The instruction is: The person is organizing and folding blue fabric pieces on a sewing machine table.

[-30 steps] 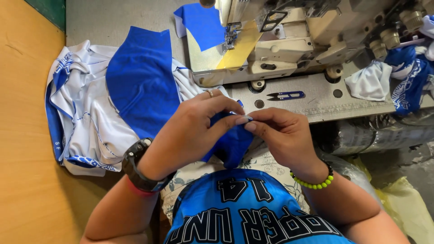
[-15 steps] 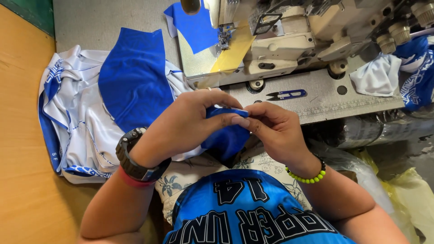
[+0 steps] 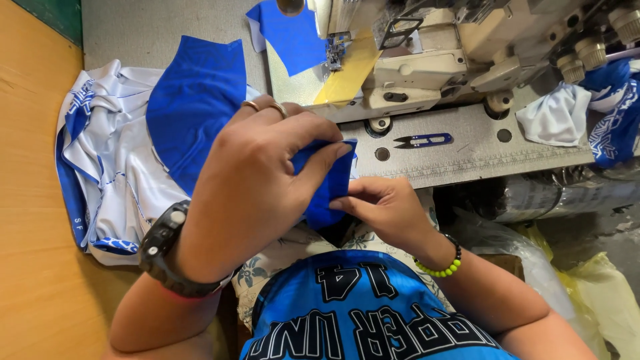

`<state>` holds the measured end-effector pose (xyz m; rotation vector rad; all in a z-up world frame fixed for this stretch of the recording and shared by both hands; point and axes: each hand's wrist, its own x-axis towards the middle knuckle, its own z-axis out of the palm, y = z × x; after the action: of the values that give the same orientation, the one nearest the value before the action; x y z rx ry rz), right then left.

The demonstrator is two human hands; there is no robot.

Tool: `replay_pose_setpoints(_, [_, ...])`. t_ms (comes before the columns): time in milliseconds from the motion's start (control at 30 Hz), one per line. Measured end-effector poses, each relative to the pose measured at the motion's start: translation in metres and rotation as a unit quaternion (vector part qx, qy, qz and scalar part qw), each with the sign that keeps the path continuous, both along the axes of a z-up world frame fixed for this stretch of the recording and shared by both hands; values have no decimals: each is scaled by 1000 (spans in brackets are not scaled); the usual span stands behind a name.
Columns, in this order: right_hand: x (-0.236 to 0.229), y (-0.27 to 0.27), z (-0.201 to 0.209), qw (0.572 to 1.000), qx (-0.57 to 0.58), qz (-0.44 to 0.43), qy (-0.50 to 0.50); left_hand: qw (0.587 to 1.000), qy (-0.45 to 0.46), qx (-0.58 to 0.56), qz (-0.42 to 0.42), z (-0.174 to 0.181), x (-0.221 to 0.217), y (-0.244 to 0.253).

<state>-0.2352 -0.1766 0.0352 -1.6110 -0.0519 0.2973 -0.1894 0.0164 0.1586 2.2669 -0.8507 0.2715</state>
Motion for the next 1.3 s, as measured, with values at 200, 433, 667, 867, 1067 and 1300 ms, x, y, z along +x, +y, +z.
replay_pose_setpoints(200, [3,-10,-21,998,49,28,7,999,-37,-18,14,1,7,-4])
replay_pose_setpoints(433, [53,-10,-30,857,-504,95,-42,999,-20,-43,7,-131,107,-23])
replay_pose_setpoints(667, [120,-29,-50,662,-432,-103,-604,993,-96,-53,42,-180,139,-31])
replay_pose_setpoints(867, [128,-28,-53,632,-448,-84,-627,969,-228,46,76,-165,107,-30])
replay_pose_setpoints(1067, [127,-29,-48,633,-475,-68,-607,960,-237,110,95,-168,79,-32])
replay_pose_setpoints(1300, [135,-27,-43,621,-496,-68,-603,954,-225,152,125,-170,83,-35])
